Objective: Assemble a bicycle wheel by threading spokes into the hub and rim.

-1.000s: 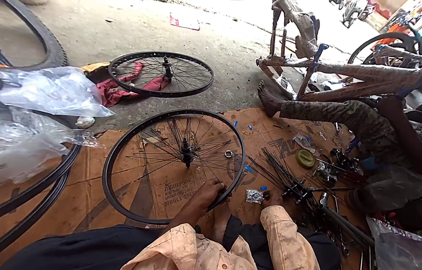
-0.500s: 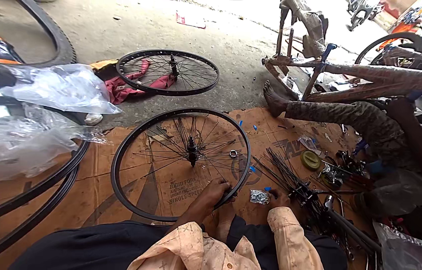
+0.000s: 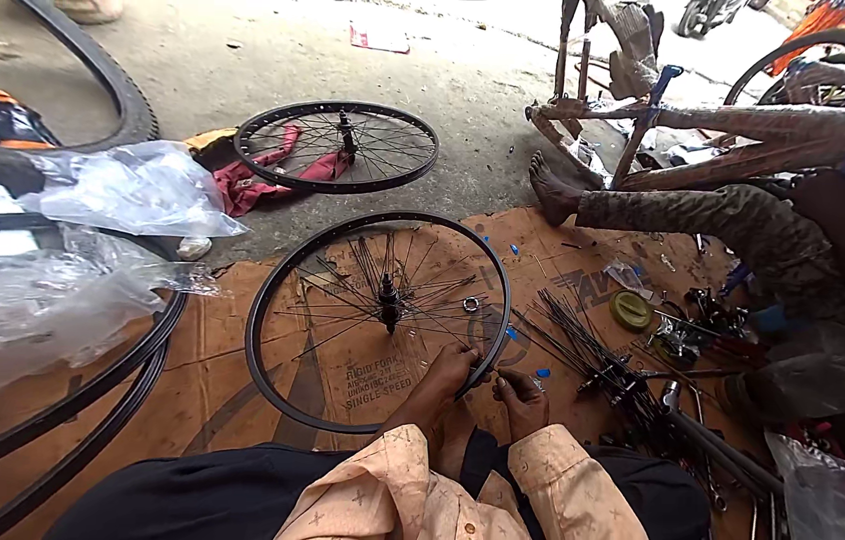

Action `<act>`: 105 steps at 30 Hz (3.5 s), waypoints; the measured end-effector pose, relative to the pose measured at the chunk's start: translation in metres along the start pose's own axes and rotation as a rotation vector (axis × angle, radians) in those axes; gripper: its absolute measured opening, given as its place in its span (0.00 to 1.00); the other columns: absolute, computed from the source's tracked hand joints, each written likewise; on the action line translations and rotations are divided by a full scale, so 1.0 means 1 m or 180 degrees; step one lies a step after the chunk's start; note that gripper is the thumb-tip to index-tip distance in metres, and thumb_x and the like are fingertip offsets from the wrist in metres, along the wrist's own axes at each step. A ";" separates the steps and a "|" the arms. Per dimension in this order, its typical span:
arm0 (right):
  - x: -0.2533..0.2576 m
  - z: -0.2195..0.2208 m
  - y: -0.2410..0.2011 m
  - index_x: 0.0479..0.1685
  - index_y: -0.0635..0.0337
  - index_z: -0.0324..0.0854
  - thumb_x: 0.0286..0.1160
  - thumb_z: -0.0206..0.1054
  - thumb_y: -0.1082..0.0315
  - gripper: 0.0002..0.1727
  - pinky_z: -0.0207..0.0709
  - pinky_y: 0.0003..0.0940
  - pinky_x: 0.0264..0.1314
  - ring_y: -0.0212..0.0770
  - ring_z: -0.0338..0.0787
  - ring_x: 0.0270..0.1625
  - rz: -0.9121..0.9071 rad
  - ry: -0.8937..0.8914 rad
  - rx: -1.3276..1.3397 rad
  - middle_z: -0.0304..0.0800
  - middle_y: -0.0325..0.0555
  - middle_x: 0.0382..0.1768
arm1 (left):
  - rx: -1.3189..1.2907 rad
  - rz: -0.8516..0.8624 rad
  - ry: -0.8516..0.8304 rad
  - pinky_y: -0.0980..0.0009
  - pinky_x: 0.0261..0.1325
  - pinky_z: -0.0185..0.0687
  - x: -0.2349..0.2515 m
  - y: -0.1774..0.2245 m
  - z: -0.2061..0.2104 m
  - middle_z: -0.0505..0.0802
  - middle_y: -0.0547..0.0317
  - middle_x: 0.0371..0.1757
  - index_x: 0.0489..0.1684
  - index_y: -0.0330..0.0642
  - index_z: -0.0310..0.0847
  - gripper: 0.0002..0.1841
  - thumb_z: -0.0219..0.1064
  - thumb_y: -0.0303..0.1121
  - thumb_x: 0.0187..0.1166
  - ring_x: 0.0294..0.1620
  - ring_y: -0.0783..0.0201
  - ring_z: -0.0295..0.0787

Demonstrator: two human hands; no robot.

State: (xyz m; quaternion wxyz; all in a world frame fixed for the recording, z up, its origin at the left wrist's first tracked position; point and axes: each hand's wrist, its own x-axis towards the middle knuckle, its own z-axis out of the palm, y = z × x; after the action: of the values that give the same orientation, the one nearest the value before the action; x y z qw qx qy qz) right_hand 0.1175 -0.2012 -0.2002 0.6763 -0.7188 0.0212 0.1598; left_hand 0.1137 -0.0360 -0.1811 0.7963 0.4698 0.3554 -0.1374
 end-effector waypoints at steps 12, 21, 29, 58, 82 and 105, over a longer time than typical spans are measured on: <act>0.006 0.006 0.004 0.48 0.74 0.88 0.73 0.69 0.82 0.09 0.91 0.33 0.47 0.39 0.94 0.36 -0.0290 0.0109 -0.0083 0.95 0.54 0.37 | -0.0070 -0.0002 -0.0062 0.69 0.36 0.90 0.003 -0.002 -0.001 0.93 0.43 0.37 0.55 0.30 0.74 0.11 0.50 0.30 0.94 0.30 0.57 0.94; 0.006 0.005 0.005 0.47 0.74 0.87 0.72 0.68 0.81 0.08 0.91 0.34 0.47 0.40 0.95 0.37 -0.0334 0.0098 -0.0036 0.95 0.54 0.37 | -0.0001 -0.0023 -0.0080 0.69 0.37 0.90 0.001 -0.003 -0.003 0.94 0.44 0.38 0.55 0.29 0.74 0.12 0.50 0.30 0.94 0.31 0.59 0.94; 0.003 0.006 0.004 0.51 0.76 0.83 0.70 0.70 0.83 0.11 0.92 0.36 0.45 0.43 0.95 0.36 -0.0291 0.0011 0.0106 0.94 0.57 0.38 | -0.0010 -0.0010 -0.0088 0.69 0.36 0.89 0.003 -0.004 -0.004 0.93 0.45 0.36 0.53 0.29 0.76 0.12 0.50 0.30 0.94 0.29 0.59 0.93; 0.010 -0.005 0.013 0.47 0.66 0.84 0.86 0.59 0.65 0.12 0.85 0.31 0.33 0.35 0.87 0.26 -0.0638 -0.0650 -0.0843 0.88 0.42 0.27 | 0.0097 -0.0108 0.0095 0.66 0.37 0.87 -0.003 -0.001 -0.009 0.89 0.48 0.40 0.52 0.34 0.77 0.08 0.58 0.30 0.89 0.32 0.60 0.88; 0.014 -0.005 0.023 0.51 0.64 0.84 0.83 0.64 0.63 0.12 0.88 0.32 0.41 0.34 0.91 0.33 -0.0874 -0.0710 -0.0931 0.92 0.43 0.36 | 0.0112 -0.0083 0.0082 0.67 0.37 0.88 -0.004 0.000 -0.014 0.90 0.49 0.40 0.53 0.33 0.77 0.08 0.57 0.30 0.90 0.31 0.60 0.89; 0.015 0.007 0.018 0.61 0.66 0.75 0.97 0.41 0.64 0.19 0.90 0.47 0.56 0.49 0.95 0.48 0.1508 -0.0921 0.1771 0.93 0.55 0.46 | 0.1201 0.1749 0.2637 0.46 0.60 0.84 0.000 0.029 -0.087 0.88 0.41 0.60 0.70 0.34 0.76 0.17 0.56 0.31 0.88 0.55 0.47 0.88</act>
State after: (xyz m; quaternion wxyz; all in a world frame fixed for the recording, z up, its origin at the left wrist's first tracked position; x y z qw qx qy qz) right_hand 0.1257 -0.1933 -0.2214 0.7857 -0.4532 0.1335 0.3993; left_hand 0.0912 0.0526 -0.1889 0.4976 0.6955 0.4730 0.2118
